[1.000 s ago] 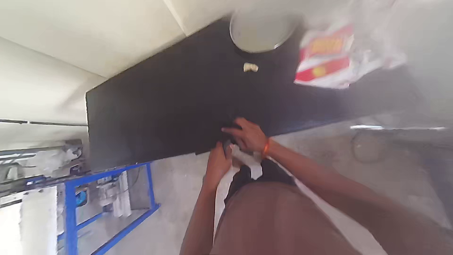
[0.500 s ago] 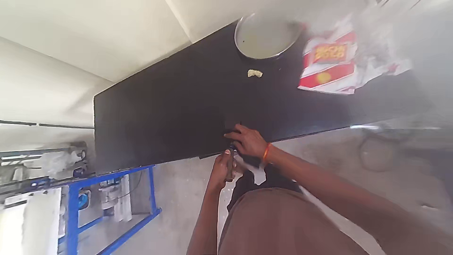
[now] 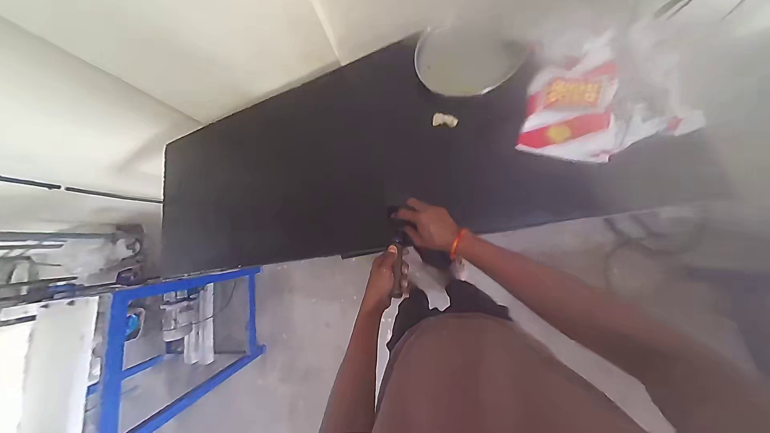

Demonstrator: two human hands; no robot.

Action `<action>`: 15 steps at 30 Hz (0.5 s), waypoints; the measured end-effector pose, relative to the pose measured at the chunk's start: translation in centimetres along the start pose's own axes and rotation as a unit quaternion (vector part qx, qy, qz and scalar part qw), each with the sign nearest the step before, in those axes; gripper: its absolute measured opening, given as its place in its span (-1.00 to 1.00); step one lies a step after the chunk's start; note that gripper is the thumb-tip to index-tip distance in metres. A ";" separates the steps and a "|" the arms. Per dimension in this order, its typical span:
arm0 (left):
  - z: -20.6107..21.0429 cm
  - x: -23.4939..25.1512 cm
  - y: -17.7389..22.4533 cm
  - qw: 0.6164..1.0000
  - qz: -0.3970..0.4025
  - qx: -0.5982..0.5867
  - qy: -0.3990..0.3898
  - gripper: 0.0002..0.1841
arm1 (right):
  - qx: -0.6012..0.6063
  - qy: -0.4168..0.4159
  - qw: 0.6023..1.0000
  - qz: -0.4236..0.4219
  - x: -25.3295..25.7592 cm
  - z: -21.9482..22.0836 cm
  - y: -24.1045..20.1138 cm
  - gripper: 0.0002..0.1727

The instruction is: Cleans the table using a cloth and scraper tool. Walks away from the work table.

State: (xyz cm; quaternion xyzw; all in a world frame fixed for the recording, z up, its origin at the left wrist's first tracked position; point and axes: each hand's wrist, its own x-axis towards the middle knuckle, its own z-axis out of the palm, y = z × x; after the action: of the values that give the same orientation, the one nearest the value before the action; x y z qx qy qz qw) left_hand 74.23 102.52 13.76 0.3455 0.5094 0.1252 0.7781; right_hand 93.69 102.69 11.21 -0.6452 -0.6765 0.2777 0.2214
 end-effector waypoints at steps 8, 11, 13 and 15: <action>0.4 -3.6 -3.1 0.999 0.042 0.000 -0.010 -0.46 | -0.116 -0.070 0.990 0.050 3.9 -7.7 4.6 -0.56; -1.8 -6.2 -5.1 0.995 0.096 -0.026 -0.021 -0.44 | -0.107 0.023 0.994 0.001 -0.5 -11.8 6.6 -0.52; -3.0 -7.7 -5.5 0.991 0.116 -0.054 -0.043 -0.38 | -0.132 0.074 0.988 -0.014 -3.1 -14.9 8.4 -0.57; -3.8 -8.2 -5.3 0.987 0.122 -0.072 -0.072 -0.35 | -0.193 0.100 0.976 0.001 -5.0 -17.3 10.3 -0.62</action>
State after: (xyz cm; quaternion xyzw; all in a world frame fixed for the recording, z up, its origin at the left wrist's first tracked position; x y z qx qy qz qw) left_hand 66.41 95.71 15.08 0.3563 0.3955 0.2302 0.8146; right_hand 113.11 99.36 17.65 -0.7009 -0.6912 0.0762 0.1588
